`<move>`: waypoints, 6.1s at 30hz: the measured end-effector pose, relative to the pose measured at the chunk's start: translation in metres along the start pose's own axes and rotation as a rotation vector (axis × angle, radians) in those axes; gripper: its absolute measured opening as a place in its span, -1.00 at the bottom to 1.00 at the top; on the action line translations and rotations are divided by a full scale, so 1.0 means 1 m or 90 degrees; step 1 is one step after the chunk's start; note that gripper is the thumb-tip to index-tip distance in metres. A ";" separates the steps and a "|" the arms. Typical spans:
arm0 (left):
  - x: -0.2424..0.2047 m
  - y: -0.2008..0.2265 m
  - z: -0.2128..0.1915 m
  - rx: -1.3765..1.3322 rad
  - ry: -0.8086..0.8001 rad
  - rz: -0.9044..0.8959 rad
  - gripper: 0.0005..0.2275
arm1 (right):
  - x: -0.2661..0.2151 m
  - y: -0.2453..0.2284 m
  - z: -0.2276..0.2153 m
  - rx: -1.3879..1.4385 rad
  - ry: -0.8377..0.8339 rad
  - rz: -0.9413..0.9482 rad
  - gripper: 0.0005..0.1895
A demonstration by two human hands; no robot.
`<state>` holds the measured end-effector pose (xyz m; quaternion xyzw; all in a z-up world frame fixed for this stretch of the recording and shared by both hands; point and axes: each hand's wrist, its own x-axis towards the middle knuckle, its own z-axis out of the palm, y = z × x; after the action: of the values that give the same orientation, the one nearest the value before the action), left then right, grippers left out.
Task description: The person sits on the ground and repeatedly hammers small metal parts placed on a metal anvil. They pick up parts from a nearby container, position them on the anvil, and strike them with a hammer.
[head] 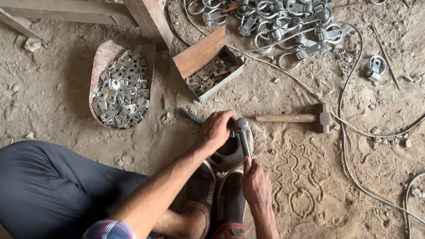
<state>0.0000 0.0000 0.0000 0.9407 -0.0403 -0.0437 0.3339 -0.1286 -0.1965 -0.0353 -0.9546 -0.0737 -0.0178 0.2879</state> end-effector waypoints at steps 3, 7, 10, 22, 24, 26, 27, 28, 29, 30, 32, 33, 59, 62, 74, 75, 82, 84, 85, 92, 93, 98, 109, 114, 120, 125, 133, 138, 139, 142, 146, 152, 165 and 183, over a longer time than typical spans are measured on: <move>0.005 -0.003 -0.003 -0.004 0.002 0.028 -0.62 | 0.001 -0.002 -0.001 0.040 -0.094 0.082 -0.52; 0.003 -0.003 -0.006 0.004 0.037 0.061 -0.64 | 0.001 -0.004 -0.005 0.023 -0.005 0.001 -0.51; -0.012 0.007 -0.010 -0.012 0.110 0.075 -0.63 | 0.003 -0.011 -0.014 0.045 -0.056 0.061 -0.51; -0.010 0.021 -0.016 -0.097 0.256 -0.081 -0.88 | 0.006 -0.011 -0.016 0.063 -0.101 0.108 -0.48; -0.003 0.010 -0.012 -0.140 0.227 -0.145 -0.84 | 0.006 -0.012 -0.017 0.062 -0.143 0.160 -0.48; -0.002 0.001 -0.011 -0.139 0.219 -0.125 -0.82 | 0.005 -0.012 -0.018 0.048 -0.044 0.066 -0.47; -0.003 -0.001 -0.011 -0.139 0.215 -0.115 -0.80 | 0.004 -0.012 -0.018 0.041 0.005 0.019 -0.46; -0.007 -0.001 -0.010 -0.122 0.204 -0.111 -0.73 | 0.003 -0.013 -0.019 0.043 -0.024 0.046 -0.47; -0.011 -0.001 -0.011 -0.104 0.194 -0.107 -0.65 | 0.004 -0.014 -0.020 0.047 -0.052 0.072 -0.47; -0.015 -0.001 -0.011 -0.086 0.183 -0.102 -0.56 | 0.005 -0.017 -0.023 0.050 -0.080 0.098 -0.47; -0.024 -0.001 -0.010 -0.077 0.166 -0.061 -0.47 | 0.008 -0.023 -0.031 0.070 -0.120 0.146 -0.47; -0.029 -0.003 -0.010 -0.073 0.158 -0.039 -0.42 | 0.010 -0.028 -0.035 0.080 -0.139 0.168 -0.48; -0.036 -0.001 -0.020 -0.185 0.260 0.070 -0.58 | 0.006 -0.026 -0.032 -0.035 0.037 0.026 -0.55; -0.037 -0.003 -0.019 -0.204 0.263 0.082 -0.57 | 0.009 -0.031 -0.037 0.026 -0.078 0.171 -0.51; -0.035 -0.011 -0.011 -0.194 0.267 0.065 -0.60 | 0.028 -0.087 -0.077 0.139 0.038 0.167 -0.57; -0.036 -0.011 -0.011 -0.205 0.276 0.069 -0.59 | 0.027 -0.084 -0.072 0.135 0.017 0.194 -0.57; -0.039 -0.011 -0.009 -0.250 0.290 0.055 -0.52 | 0.006 -0.039 -0.023 -0.052 0.073 0.013 -0.58; -0.038 -0.012 -0.011 -0.261 0.266 0.039 -0.52 | 0.007 -0.037 -0.023 0.025 0.012 0.091 -0.57; -0.037 -0.013 -0.012 -0.266 0.255 0.031 -0.52 | 0.008 -0.039 -0.024 0.064 -0.019 0.129 -0.55; -0.035 -0.012 -0.018 -0.308 0.216 0.009 -0.55 | 0.011 -0.038 -0.028 0.016 -0.032 0.123 -0.52; -0.034 -0.013 -0.018 -0.298 0.212 0.006 -0.57 | 0.010 -0.036 -0.024 -0.015 0.020 0.062 -0.52; -0.033 -0.010 -0.022 -0.319 0.232 0.018 -0.55 | 0.010 -0.028 -0.018 0.050 -0.021 0.089 -0.54; -0.037 -0.009 -0.022 -0.285 0.223 0.028 -0.60 | 0.017 -0.046 -0.041 0.068 -0.004 0.117 -0.52; -0.039 -0.005 -0.027 -0.303 0.227 0.018 -0.60 | 0.009 -0.042 -0.025 -0.044 0.034 0.026 -0.55; -0.038 -0.004 -0.025 -0.309 0.200 -0.010 -0.58 | 0.010 -0.042 -0.026 -0.052 -0.056 0.102 -0.55; -0.038 -0.007 -0.020 -0.265 0.223 0.014 -0.56 | 0.013 -0.056 -0.038 -0.025 0.016 0.067 -0.56; -0.038 -0.015 -0.015 -0.253 0.246 0.059 -0.56 | 0.015 -0.051 -0.054 0.083 0.038 0.171 -0.60; -0.037 -0.011 -0.019 -0.256 0.244 0.034 -0.57 | 0.023 -0.049 -0.053 0.077 0.059 0.170 -0.60; -0.036 -0.012 -0.020 -0.255 0.248 0.043 -0.57 | 0.023 -0.051 -0.052 0.085 0.067 0.139 -0.60; -0.038 -0.013 -0.016 -0.256 0.249 0.055 -0.57 | 0.017 -0.052 -0.047 0.091 0.062 0.097 -0.60; -0.039 -0.014 -0.017 -0.270 0.244 0.039 -0.56 | 0.010 -0.050 -0.034 -0.079 0.150 -0.040 -0.58; -0.037 -0.014 -0.021 -0.281 0.243 0.042 -0.57 | 0.010 -0.051 -0.033 0.015 0.030 0.037 -0.60; -0.040 -0.010 -0.024 -0.302 0.242 0.028 -0.57 | 0.014 -0.049 -0.045 0.053 -0.013 0.170 -0.63; -0.036 -0.014 -0.021 -0.296 0.231 0.033 -0.60 | 0.020 -0.035 -0.033 -0.033 0.133 -0.023 -0.58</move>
<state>-0.0329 0.0276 0.0092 0.8301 0.0074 0.1256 0.5432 -0.1136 -0.1829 0.0130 -0.9532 -0.0600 -0.1246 0.2688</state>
